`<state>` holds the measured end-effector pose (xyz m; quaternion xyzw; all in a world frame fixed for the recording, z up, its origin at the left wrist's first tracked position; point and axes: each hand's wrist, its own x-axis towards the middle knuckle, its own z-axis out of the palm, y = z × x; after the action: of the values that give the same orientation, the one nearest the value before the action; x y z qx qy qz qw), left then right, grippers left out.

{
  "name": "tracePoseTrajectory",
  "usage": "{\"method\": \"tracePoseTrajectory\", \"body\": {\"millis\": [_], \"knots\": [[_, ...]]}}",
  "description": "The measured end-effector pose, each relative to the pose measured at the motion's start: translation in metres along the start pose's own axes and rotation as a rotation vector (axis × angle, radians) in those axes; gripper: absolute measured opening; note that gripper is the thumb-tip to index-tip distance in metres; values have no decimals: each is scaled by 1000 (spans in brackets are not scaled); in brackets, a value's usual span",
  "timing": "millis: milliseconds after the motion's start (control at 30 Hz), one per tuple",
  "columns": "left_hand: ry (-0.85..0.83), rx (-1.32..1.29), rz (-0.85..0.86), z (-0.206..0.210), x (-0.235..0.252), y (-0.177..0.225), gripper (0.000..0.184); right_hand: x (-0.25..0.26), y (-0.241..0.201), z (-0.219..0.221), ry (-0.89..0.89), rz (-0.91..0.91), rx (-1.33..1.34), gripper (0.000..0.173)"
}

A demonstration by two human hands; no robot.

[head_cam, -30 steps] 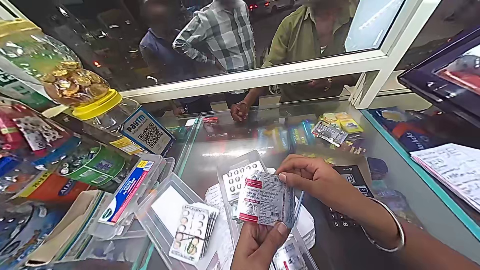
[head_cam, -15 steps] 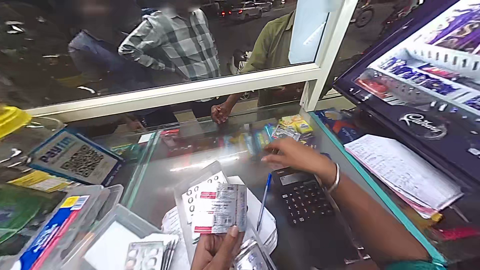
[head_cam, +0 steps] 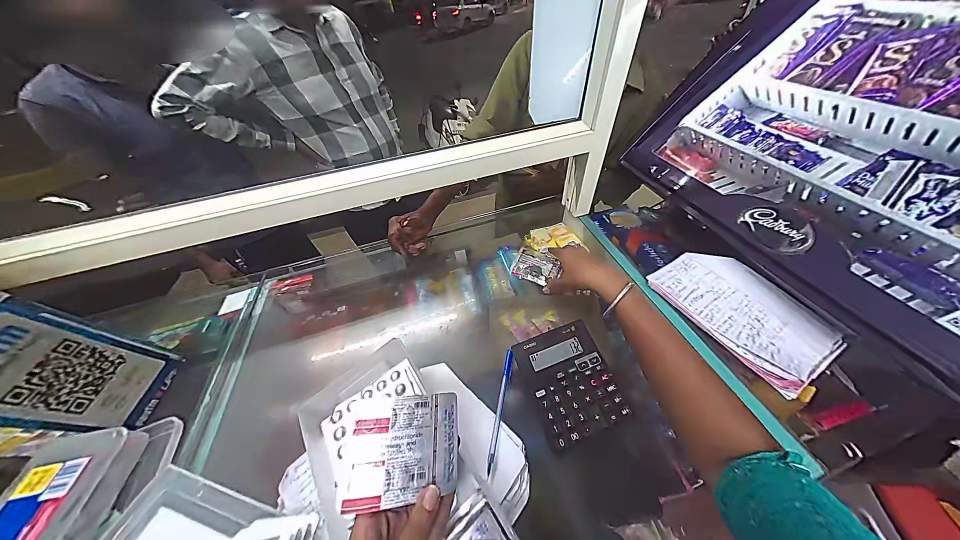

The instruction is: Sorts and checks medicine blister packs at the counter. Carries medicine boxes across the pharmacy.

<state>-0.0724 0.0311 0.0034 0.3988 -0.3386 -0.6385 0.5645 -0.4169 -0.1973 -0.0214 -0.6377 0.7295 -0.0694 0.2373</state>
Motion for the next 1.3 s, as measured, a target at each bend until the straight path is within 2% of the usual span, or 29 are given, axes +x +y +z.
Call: {"method": "tracePoseTrajectory", "body": {"millis": [333, 433, 500, 567, 633, 733, 800, 867, 900, 967, 1000, 1067, 1133, 1200, 1300], "knots": [[46, 32, -19, 4, -3, 2, 30, 5, 10, 7, 51, -39, 3, 80], [63, 27, -15, 2, -2, 0, 30, -10, -7, 4, 133, -82, -8, 86], [43, 5, -4, -1, -1, -2, 30, -36, -35, -4, 201, -258, 23, 81], [15, -32, 0, -2, 0, -2, 31, -69, -68, -5, 196, -562, 141, 63], [-29, -60, 7, -4, 1, -2, 33, -105, -104, 7, 54, -814, 290, 48], [-77, -37, 27, -6, 1, -2, 32, -137, -135, 33, -253, -974, 475, 39], [-144, 93, 88, -9, -2, -2, 37, -140, -135, 37, -264, -940, 551, 26], [-235, 357, 248, -21, -8, 6, 58, -131, -126, 27, -163, -817, 599, 18], [-175, 550, 356, -29, -14, 13, 60, -120, -119, 23, -89, -742, 592, 19], [208, 1045, 544, -54, -26, 28, 57, -87, -102, 24, 55, -603, 512, 22], [408, 1278, 559, -73, -29, 33, 65, -72, -93, 27, 79, -530, 481, 24], [605, 1570, 361, -113, -28, 39, 93, -44, -79, 40, 48, -410, 455, 26], [629, 1613, 126, -138, -25, 34, 110, -29, -74, 54, -27, -324, 424, 30], [625, 1571, 76, -142, -23, 28, 110, -22, -75, 59, -47, -303, 327, 39], [616, 1491, 76, -134, -24, 25, 115, -20, -72, 56, 1, -371, 78, 63]]}}
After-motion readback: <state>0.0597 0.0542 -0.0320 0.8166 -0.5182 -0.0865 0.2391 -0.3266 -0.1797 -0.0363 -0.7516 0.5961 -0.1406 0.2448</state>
